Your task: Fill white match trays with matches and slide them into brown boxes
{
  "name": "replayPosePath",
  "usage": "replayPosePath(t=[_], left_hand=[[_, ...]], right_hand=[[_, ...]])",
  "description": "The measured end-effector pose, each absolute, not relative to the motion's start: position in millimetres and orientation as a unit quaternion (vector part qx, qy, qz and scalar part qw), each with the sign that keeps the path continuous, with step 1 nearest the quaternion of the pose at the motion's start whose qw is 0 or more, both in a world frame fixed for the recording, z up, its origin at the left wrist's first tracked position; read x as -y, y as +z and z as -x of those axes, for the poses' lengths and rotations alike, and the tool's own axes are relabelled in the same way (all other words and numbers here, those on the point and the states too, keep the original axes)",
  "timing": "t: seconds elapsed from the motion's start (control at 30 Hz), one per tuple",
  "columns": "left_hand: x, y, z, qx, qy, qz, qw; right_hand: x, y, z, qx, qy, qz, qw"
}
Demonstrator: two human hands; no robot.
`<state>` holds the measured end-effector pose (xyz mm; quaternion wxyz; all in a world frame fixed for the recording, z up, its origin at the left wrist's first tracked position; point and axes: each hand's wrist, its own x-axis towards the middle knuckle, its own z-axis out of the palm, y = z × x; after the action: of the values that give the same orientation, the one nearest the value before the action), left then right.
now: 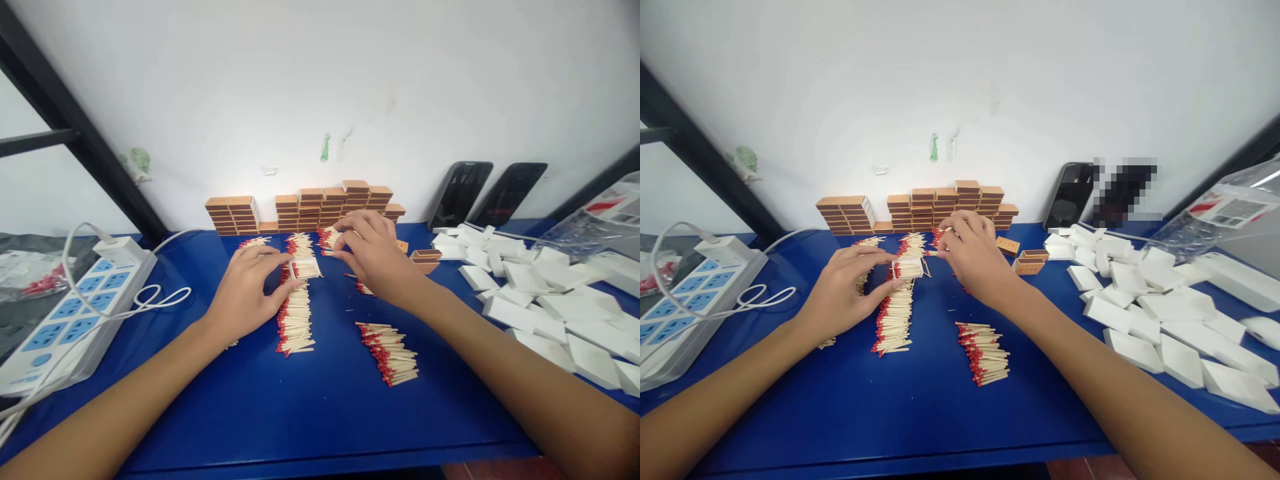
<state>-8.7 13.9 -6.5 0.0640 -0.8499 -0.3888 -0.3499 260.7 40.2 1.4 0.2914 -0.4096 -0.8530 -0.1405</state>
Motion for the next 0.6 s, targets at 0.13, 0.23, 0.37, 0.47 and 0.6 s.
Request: replayPosePath(t=[0.13,0.23,0.37,0.47,0.6], left_hand=[[-13,-6,9,0.386,-0.351,0.851,0.063],[-12,-6,8,0.382,-0.353,0.852,0.061],[-9,-4,6,0.379,-0.354,0.853,0.053],[-8,-4,5,0.380,-0.355,0.853,0.048],[-7,-4,6,0.381,-0.351,0.854,0.047]], right_hand=[[-27,5,-249,0.853,-0.083,0.391,0.336],[-19,5,-241,0.861,-0.067,0.375,0.338],[-13,2,-232,0.867,-0.061,0.363,0.334],[-10,0,-228,0.870,-0.053,0.359,0.334],[-13,4,-235,0.868,-0.046,0.364,0.335]])
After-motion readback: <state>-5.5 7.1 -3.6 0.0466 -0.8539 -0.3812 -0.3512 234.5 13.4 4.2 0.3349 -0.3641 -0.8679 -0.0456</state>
